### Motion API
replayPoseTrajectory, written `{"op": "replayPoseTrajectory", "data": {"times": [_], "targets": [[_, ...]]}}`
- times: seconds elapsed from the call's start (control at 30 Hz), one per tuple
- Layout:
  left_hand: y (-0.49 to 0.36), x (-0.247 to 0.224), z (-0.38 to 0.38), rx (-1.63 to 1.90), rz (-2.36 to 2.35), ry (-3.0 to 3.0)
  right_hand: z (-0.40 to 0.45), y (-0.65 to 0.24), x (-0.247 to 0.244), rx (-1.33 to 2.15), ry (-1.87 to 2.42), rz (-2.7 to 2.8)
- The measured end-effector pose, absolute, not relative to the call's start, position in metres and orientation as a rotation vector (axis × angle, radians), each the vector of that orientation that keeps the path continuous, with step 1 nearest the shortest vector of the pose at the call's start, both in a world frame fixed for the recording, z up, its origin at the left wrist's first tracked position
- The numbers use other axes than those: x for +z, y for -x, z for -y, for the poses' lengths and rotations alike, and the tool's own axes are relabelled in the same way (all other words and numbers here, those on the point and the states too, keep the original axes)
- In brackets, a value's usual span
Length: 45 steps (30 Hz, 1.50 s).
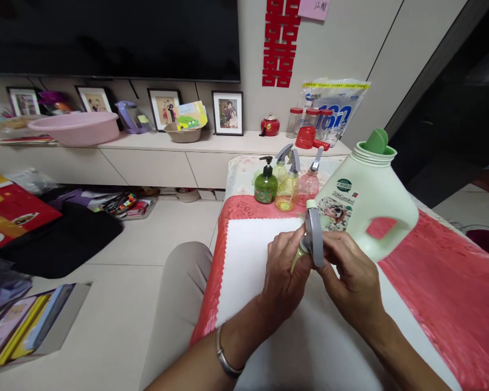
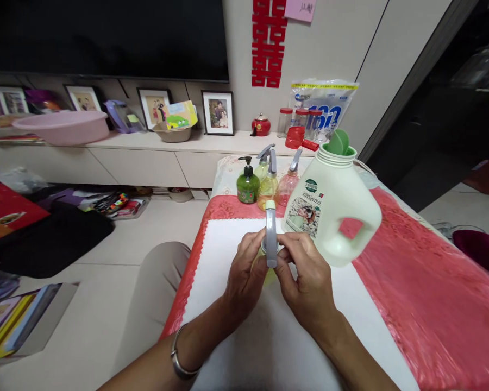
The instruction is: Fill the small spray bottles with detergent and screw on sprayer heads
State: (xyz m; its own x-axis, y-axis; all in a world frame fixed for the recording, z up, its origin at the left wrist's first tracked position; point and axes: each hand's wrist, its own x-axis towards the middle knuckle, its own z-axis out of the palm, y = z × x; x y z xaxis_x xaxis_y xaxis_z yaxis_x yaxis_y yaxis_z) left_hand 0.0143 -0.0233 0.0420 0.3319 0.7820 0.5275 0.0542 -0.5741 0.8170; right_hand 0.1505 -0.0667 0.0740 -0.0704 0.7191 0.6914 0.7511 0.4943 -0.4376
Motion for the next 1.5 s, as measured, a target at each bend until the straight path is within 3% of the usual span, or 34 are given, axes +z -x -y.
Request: {"op": "replayPoseTrajectory", "data": {"times": [0.47, 0.67, 1.2, 1.5], "targets": [[-0.005, 0.063, 0.021, 1.216, -0.842, -1.849, 0.063, -0.142, 0.06, 0.009, 1.228, 1.687], [-0.003, 0.054, 0.021, 1.233, -0.785, -1.575, 0.065, -0.137, 0.062, 0.046, 1.209, 1.688], [0.004, 0.07, 0.017, 1.232, -0.767, -2.075, 0.062, -0.143, 0.063, 0.217, 1.149, 1.609], [0.005, 0.063, 0.011, 1.292, -0.735, -2.045, 0.06, -0.144, 0.053, 0.301, 1.119, 1.57]]}}
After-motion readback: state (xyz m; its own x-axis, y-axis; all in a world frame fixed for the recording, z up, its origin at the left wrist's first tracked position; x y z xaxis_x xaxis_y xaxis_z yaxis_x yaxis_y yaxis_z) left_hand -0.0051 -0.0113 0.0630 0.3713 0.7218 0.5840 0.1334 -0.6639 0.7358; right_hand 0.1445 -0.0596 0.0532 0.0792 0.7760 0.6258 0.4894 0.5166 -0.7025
